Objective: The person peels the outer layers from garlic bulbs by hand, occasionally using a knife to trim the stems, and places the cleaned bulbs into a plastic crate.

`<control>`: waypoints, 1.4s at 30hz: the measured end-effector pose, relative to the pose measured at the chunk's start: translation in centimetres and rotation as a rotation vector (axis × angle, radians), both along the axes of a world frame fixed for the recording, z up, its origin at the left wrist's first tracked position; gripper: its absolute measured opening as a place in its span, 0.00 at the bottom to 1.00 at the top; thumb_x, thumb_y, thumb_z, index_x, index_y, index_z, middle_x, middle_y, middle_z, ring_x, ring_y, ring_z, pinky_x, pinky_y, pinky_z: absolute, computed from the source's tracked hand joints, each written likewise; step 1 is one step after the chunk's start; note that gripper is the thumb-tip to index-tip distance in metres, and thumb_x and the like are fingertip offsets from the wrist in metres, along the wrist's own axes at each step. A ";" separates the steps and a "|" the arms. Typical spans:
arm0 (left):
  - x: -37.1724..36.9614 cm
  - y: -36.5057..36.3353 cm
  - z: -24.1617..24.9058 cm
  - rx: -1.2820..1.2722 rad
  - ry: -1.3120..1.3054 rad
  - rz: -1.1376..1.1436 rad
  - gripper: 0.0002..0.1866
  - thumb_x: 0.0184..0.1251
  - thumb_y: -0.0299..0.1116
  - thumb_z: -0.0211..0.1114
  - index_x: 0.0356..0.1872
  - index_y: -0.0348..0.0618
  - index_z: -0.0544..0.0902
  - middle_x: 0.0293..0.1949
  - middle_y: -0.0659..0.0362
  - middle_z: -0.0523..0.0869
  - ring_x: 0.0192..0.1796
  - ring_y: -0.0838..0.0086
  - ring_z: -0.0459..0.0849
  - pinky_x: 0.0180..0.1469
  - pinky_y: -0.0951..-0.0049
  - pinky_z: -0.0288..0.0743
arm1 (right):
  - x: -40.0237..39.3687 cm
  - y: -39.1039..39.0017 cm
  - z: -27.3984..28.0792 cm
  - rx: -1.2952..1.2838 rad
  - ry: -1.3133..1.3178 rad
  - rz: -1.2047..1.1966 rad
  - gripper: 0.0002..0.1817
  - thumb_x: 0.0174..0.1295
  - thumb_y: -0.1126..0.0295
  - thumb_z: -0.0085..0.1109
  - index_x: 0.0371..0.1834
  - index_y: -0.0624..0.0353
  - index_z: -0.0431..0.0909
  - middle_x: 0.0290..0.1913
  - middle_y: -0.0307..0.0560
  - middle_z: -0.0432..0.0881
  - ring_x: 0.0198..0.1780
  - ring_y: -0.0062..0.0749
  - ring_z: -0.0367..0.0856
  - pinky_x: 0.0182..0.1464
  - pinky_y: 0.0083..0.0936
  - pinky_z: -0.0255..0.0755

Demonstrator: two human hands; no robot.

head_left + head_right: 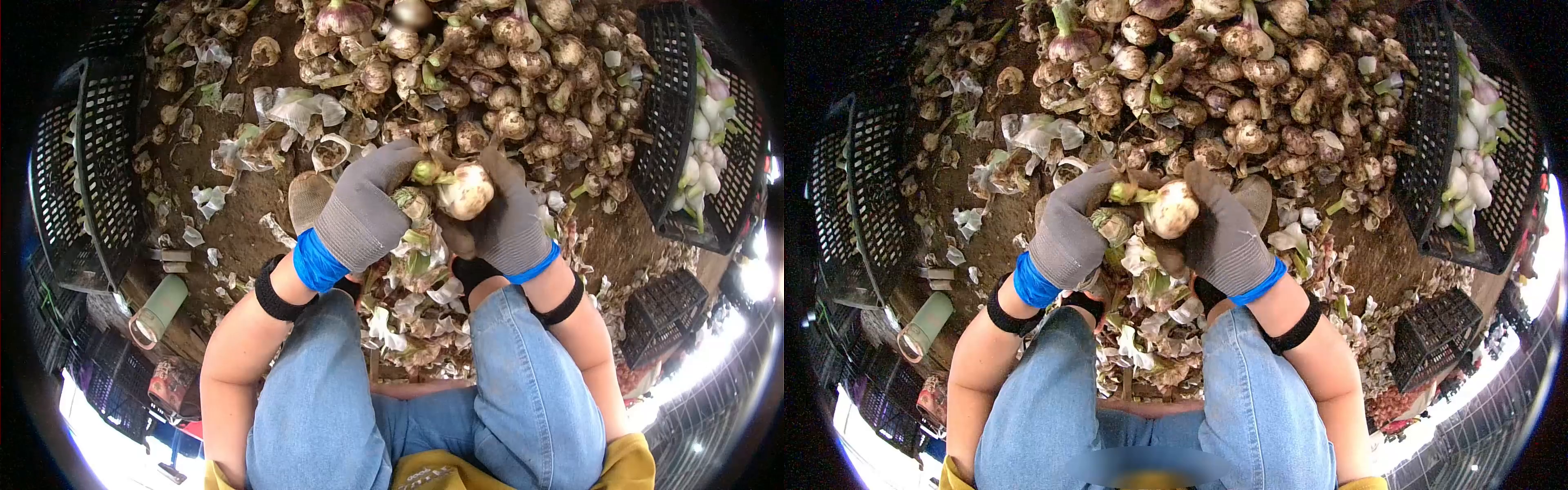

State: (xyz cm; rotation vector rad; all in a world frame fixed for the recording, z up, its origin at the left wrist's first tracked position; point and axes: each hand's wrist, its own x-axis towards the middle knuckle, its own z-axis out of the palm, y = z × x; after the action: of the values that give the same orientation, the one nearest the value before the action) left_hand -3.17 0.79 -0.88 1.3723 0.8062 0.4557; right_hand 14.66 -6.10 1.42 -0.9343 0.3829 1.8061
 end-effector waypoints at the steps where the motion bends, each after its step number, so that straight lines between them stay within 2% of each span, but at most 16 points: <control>1: 0.3 0.9 0.7 0.101 0.059 -0.085 0.24 0.48 0.19 0.62 0.52 0.35 0.77 0.52 0.52 0.80 0.51 0.72 0.79 0.54 0.70 0.72 | 0.2 -0.1 -0.4 -0.033 0.066 0.002 0.24 0.65 0.52 0.54 0.51 0.62 0.70 0.46 0.51 0.79 0.45 0.30 0.80 0.45 0.22 0.77; 5: 0.9 1.5 0.7 0.339 0.223 -0.030 0.23 0.46 0.15 0.56 0.49 0.35 0.80 0.46 0.52 0.81 0.46 0.71 0.82 0.45 0.71 0.75 | 0.5 -0.7 -2.2 -0.008 -0.071 0.186 0.26 0.67 0.51 0.50 0.56 0.62 0.69 0.45 0.47 0.81 0.46 0.29 0.80 0.43 0.17 0.76; 7: 0.8 1.6 0.4 -0.249 0.166 0.195 0.18 0.53 0.19 0.57 0.48 0.34 0.79 0.42 0.53 0.83 0.42 0.72 0.83 0.42 0.72 0.78 | 0.4 -0.8 -2.2 0.090 -0.411 0.356 0.29 0.64 0.50 0.53 0.59 0.62 0.68 0.47 0.46 0.80 0.49 0.31 0.79 0.46 0.19 0.75; 9: 0.7 1.9 0.3 -0.831 0.093 0.417 0.14 0.60 0.24 0.58 0.47 0.33 0.79 0.38 0.53 0.84 0.38 0.72 0.85 0.39 0.73 0.81 | -0.2 -0.7 -2.2 0.497 -1.373 0.559 0.39 0.53 0.51 0.68 0.63 0.61 0.65 0.54 0.50 0.75 0.56 0.41 0.74 0.56 0.30 0.71; 12: 0.7 1.4 1.3 -0.973 -0.002 0.422 0.13 0.61 0.27 0.61 0.47 0.33 0.79 0.39 0.54 0.84 0.39 0.73 0.85 0.40 0.73 0.81 | -0.6 0.0 -1.1 0.507 -1.610 0.648 0.42 0.43 0.55 0.75 0.61 0.59 0.67 0.58 0.54 0.71 0.58 0.49 0.71 0.60 0.37 0.67; 16: 0.8 1.0 -0.9 -0.558 0.049 0.177 0.13 0.61 0.28 0.63 0.47 0.36 0.80 0.40 0.55 0.85 0.42 0.72 0.84 0.45 0.77 0.78 | -0.3 0.1 -0.7 0.502 -1.577 0.576 0.37 0.42 0.63 0.73 0.59 0.59 0.70 0.55 0.57 0.74 0.56 0.49 0.73 0.58 0.35 0.68; 19: 1.0 2.4 1.4 -0.452 0.483 -0.070 0.15 0.57 0.26 0.65 0.47 0.40 0.81 0.47 0.53 0.83 0.48 0.70 0.82 0.50 0.76 0.75 | -0.2 0.3 -0.3 0.559 -1.692 0.630 0.32 0.46 0.67 0.69 0.58 0.62 0.70 0.51 0.56 0.77 0.52 0.47 0.77 0.57 0.32 0.70; 22: 0.4 2.1 1.9 -0.001 0.312 -0.155 0.18 0.52 0.26 0.67 0.48 0.43 0.82 0.55 0.52 0.79 0.54 0.69 0.79 0.53 0.73 0.72 | 0.4 0.1 -0.7 0.179 -0.598 0.353 0.26 0.54 0.68 0.62 0.56 0.65 0.70 0.46 0.54 0.80 0.47 0.43 0.80 0.52 0.29 0.73; 23: 0.0 2.0 0.5 0.204 0.189 -0.152 0.19 0.46 0.26 0.64 0.44 0.42 0.82 0.50 0.53 0.81 0.50 0.62 0.80 0.50 0.66 0.74 | 0.5 -0.6 -0.9 0.113 -0.151 0.131 0.21 0.59 0.64 0.54 0.52 0.65 0.71 0.40 0.51 0.81 0.42 0.40 0.82 0.43 0.29 0.77; 26: 1.1 2.9 2.5 0.664 0.515 -0.504 0.16 0.38 0.22 0.59 0.34 0.43 0.82 0.35 0.55 0.78 0.38 0.56 0.78 0.40 0.64 0.75 | 0.1 0.1 -1.5 -0.138 0.085 0.026 0.19 0.63 0.59 0.48 0.48 0.63 0.71 0.38 0.50 0.81 0.39 0.39 0.82 0.33 0.32 0.78; 27: 1.1 2.6 2.4 0.692 0.499 -0.485 0.13 0.38 0.24 0.60 0.31 0.43 0.81 0.33 0.55 0.76 0.38 0.56 0.77 0.37 0.59 0.75 | 0.5 0.3 -2.1 -0.039 0.183 0.133 0.19 0.65 0.56 0.46 0.45 0.63 0.71 0.39 0.51 0.80 0.36 0.40 0.82 0.29 0.34 0.78; 31: 1.5 1.7 3.2 0.699 0.544 -0.474 0.15 0.36 0.26 0.60 0.32 0.45 0.81 0.36 0.56 0.77 0.42 0.58 0.76 0.39 0.61 0.76 | -1.2 -0.3 -1.9 -0.082 -0.394 0.197 0.25 0.59 0.67 0.62 0.56 0.68 0.67 0.42 0.47 0.81 0.38 0.26 0.81 0.36 0.22 0.77; 38: -0.1 4.0 1.5 0.709 0.495 0.057 0.16 0.46 0.21 0.64 0.41 0.40 0.81 0.41 0.52 0.79 0.43 0.56 0.79 0.45 0.68 0.74 | 1.3 -1.1 0.1 0.048 -0.049 0.336 0.21 0.56 0.71 0.63 0.52 0.66 0.70 0.39 0.45 0.81 0.39 0.26 0.82 0.40 0.22 0.77; 40: -1.0 4.4 0.2 0.678 0.440 0.127 0.18 0.46 0.21 0.65 0.42 0.39 0.81 0.41 0.51 0.78 0.42 0.56 0.80 0.46 0.68 0.74 | 1.9 -1.8 -1.0 0.167 0.080 0.247 0.21 0.61 0.64 0.58 0.54 0.64 0.71 0.41 0.43 0.81 0.38 0.26 0.81 0.39 0.22 0.77; 41: -1.2 4.1 0.2 0.619 0.518 -0.041 0.22 0.47 0.21 0.64 0.49 0.40 0.78 0.44 0.48 0.80 0.47 0.53 0.80 0.50 0.67 0.74 | 2.0 -2.1 -2.3 0.220 0.088 0.200 0.21 0.63 0.60 0.56 0.54 0.62 0.72 0.42 0.43 0.81 0.38 0.26 0.81 0.39 0.22 0.77; 42: -1.1 3.1 0.6 0.342 0.559 -0.248 0.28 0.50 0.23 0.63 0.58 0.43 0.73 0.50 0.46 0.80 0.52 0.51 0.79 0.55 0.66 0.73 | 2.1 -2.5 -2.2 0.190 0.066 0.084 0.21 0.64 0.58 0.55 0.54 0.62 0.72 0.43 0.42 0.81 0.39 0.26 0.81 0.39 0.22 0.77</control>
State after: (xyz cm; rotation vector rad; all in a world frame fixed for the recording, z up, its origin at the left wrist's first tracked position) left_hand -4.30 3.93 -0.26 1.9341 1.0193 0.0031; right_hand 16.75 -8.57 -0.81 -0.7699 0.2104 1.9164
